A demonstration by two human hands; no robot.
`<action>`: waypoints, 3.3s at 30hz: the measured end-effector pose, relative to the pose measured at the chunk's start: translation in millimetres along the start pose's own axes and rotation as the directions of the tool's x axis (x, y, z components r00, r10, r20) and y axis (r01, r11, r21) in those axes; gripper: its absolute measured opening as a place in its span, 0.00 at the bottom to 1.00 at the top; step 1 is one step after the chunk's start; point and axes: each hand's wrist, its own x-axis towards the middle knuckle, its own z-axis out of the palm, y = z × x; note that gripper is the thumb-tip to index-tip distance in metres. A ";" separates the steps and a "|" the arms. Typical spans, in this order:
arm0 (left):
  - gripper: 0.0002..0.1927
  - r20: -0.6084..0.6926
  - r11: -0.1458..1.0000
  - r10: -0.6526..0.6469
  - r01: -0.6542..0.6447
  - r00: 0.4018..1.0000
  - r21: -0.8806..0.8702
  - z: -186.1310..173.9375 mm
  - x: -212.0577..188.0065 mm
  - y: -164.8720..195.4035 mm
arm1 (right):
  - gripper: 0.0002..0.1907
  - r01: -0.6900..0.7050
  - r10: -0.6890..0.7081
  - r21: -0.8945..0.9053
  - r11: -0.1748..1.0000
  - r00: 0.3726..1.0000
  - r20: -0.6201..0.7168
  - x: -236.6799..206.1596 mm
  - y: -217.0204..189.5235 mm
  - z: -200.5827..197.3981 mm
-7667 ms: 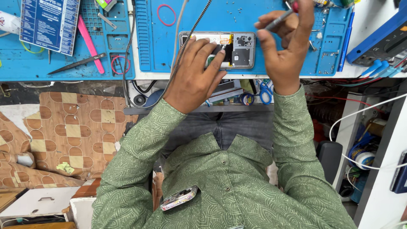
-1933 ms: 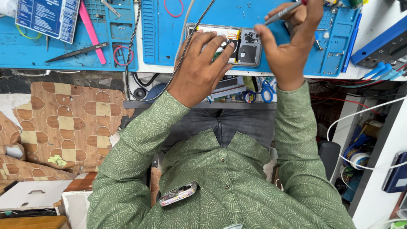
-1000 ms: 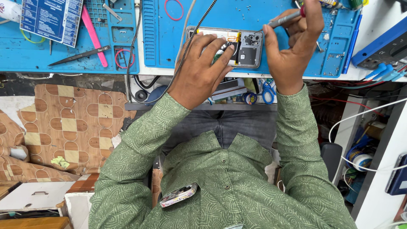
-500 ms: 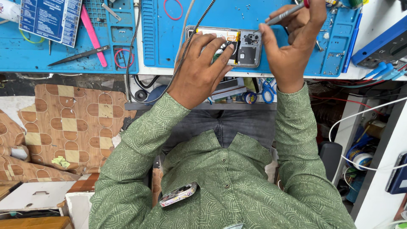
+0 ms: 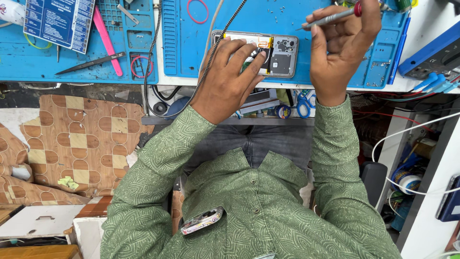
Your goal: The person uses a screwdriver to remove screws from the back of a disassembled smartphone placed on a blue work mat. The person repeatedly unscrews and places screws on the mat while holding the device steady.
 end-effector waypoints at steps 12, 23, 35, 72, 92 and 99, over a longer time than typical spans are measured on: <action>0.22 0.003 1.000 -0.004 0.004 1.000 0.007 -1.8 0.7 -0.4 | 0.42 -0.003 0.004 0.032 0.999 1.000 -0.024 -3.5 1.8 1.5; 0.22 -0.013 1.000 -0.008 0.008 1.000 0.010 -2.7 1.2 -0.1 | 0.37 0.171 -0.148 -0.275 0.946 0.984 0.102 0.7 16.5 11.3; 0.21 -0.015 1.000 -0.004 0.004 1.000 0.008 -1.3 1.7 0.4 | 0.43 0.014 -0.014 0.032 0.999 1.000 -0.013 -3.6 -6.9 21.3; 0.21 -0.018 1.000 0.007 -0.007 1.000 -0.001 -8.0 3.9 2.2 | 0.15 -0.015 0.005 0.252 0.968 0.999 0.041 23.5 -6.9 32.8; 0.21 -0.023 1.000 -0.009 0.008 1.000 -0.026 -9.3 4.9 4.6 | 0.14 0.160 -0.161 -0.167 0.973 0.987 0.011 28.3 -11.8 39.4; 0.19 -0.027 1.000 0.010 -0.010 1.000 -0.007 -9.8 6.1 3.9 | 0.17 0.024 -0.024 -0.014 1.000 0.999 0.036 28.7 -16.0 36.4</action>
